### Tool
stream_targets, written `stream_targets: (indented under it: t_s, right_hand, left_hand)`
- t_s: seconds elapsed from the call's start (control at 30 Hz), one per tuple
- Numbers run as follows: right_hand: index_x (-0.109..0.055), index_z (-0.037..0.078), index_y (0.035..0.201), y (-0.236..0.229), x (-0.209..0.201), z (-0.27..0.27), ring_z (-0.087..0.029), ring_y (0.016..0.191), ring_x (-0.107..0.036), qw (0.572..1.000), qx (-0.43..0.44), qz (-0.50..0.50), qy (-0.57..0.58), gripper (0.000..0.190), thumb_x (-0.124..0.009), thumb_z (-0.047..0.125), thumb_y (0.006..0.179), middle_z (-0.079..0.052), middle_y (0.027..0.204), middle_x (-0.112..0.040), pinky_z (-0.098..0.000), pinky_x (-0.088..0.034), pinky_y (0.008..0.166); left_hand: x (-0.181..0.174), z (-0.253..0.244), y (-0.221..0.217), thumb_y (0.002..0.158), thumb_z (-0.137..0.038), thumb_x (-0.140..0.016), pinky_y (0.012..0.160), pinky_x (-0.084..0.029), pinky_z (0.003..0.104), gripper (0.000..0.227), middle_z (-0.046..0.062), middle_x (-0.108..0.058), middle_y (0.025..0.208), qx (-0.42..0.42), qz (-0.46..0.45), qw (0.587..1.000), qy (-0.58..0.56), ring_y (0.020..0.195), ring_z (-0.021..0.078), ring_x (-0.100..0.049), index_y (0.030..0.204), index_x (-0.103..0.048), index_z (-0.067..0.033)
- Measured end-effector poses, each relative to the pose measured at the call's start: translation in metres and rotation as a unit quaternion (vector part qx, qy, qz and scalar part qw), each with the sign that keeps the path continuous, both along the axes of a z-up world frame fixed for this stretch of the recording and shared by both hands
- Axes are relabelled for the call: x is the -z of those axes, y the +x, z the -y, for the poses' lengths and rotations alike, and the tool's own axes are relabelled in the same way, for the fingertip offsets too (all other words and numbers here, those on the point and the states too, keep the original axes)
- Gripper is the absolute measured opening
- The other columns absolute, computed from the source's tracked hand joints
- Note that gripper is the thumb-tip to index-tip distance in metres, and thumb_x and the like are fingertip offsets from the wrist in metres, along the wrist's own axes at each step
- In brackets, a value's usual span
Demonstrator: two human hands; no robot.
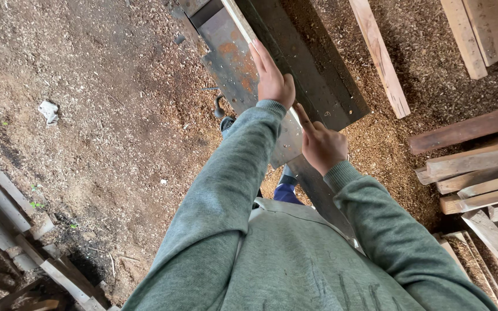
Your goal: The person places a wooden plank onto a woodworking machine and feeds it through the machine by hand multiple times.
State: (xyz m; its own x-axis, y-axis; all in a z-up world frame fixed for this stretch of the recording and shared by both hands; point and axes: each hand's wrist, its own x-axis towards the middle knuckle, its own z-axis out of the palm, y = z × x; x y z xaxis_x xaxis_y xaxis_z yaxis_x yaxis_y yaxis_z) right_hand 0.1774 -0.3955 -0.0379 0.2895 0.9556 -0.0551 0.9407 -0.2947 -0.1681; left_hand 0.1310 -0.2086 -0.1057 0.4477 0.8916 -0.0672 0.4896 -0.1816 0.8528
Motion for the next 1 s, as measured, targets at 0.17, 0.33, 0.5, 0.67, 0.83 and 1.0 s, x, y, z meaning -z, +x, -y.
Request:
stream_targets:
  t_s: [0.17, 0.33, 0.5, 0.67, 0.83, 1.0]
  right_hand:
    - [-0.039, 0.027, 0.161, 0.001, -0.002, -0.017, -0.01, 0.039, -0.046, 1.0, -0.003, 0.013, 0.018, 0.062, -0.058, 0.021, 0.103, 0.004, 0.065, -0.06, -0.0274, -0.037, 0.033]
    - [-0.039, 0.028, 0.161, 0.001, -0.004, -0.031, -0.01, 0.038, -0.047, 1.0, 0.0, 0.016, -0.006, 0.062, -0.058, 0.021, 0.102, 0.005, 0.066, -0.061, -0.0281, -0.038, 0.032]
    - [-0.038, 0.029, 0.161, 0.002, -0.005, -0.039, -0.011, 0.038, -0.048, 1.0, 0.004, 0.016, -0.013, 0.063, -0.058, 0.021, 0.102, 0.005, 0.067, -0.062, -0.0281, -0.04, 0.032]
    - [-0.039, 0.03, 0.16, 0.0, -0.005, -0.046, -0.013, 0.04, -0.051, 1.0, 0.009, 0.02, -0.003, 0.065, -0.059, 0.02, 0.099, 0.004, 0.07, -0.063, -0.0303, -0.043, 0.035]
    - [-0.04, 0.029, 0.16, 0.001, -0.005, -0.054, -0.013, 0.04, -0.052, 1.0, 0.01, 0.019, -0.004, 0.065, -0.06, 0.02, 0.099, 0.004, 0.07, -0.063, -0.0308, -0.044, 0.035]
    - [-0.039, 0.029, 0.161, 0.001, -0.003, -0.06, -0.013, 0.041, -0.052, 1.0, 0.006, 0.016, 0.004, 0.065, -0.061, 0.02, 0.1, 0.004, 0.069, -0.062, -0.0312, -0.044, 0.036]
  left_hand:
    - [0.003, -0.017, 0.0, 0.076, 0.007, -0.05, 0.058, -0.06, 0.037, 0.105, 0.034, 0.009, 0.168, 0.003, -0.008, 1.0, -0.018, 0.075, 0.0396, -0.073, 0.157, 0.017, -0.0012]
    - [0.007, -0.029, 0.002, 0.074, 0.008, -0.052, 0.061, -0.061, 0.036, 0.109, 0.033, 0.007, 0.167, -0.002, 0.024, 0.999, 0.037, 0.086, 0.043, -0.072, 0.159, 0.017, -0.0029]
    - [0.009, -0.038, 0.003, 0.076, 0.008, -0.051, 0.056, -0.061, 0.035, 0.107, 0.034, 0.008, 0.167, -0.001, 0.013, 1.0, 0.009, 0.077, 0.0397, -0.073, 0.158, 0.018, -0.0024]
    - [0.003, -0.044, 0.002, 0.076, 0.008, -0.051, 0.056, -0.06, 0.035, 0.106, 0.034, 0.007, 0.168, 0.0, 0.007, 1.0, 0.0, 0.072, 0.0389, -0.073, 0.157, 0.017, -0.002]
    - [0.002, -0.05, 0.003, 0.077, 0.006, -0.052, 0.058, -0.059, 0.039, 0.105, 0.032, 0.004, 0.169, -0.01, 0.001, 1.0, 0.0, 0.078, 0.0411, -0.073, 0.158, 0.014, -0.0029]
    - [0.008, -0.057, 0.002, 0.077, 0.007, -0.05, 0.062, -0.06, 0.039, 0.105, 0.033, 0.004, 0.168, -0.011, 0.019, 0.999, 0.025, 0.091, 0.0456, -0.072, 0.16, 0.014, -0.0044]
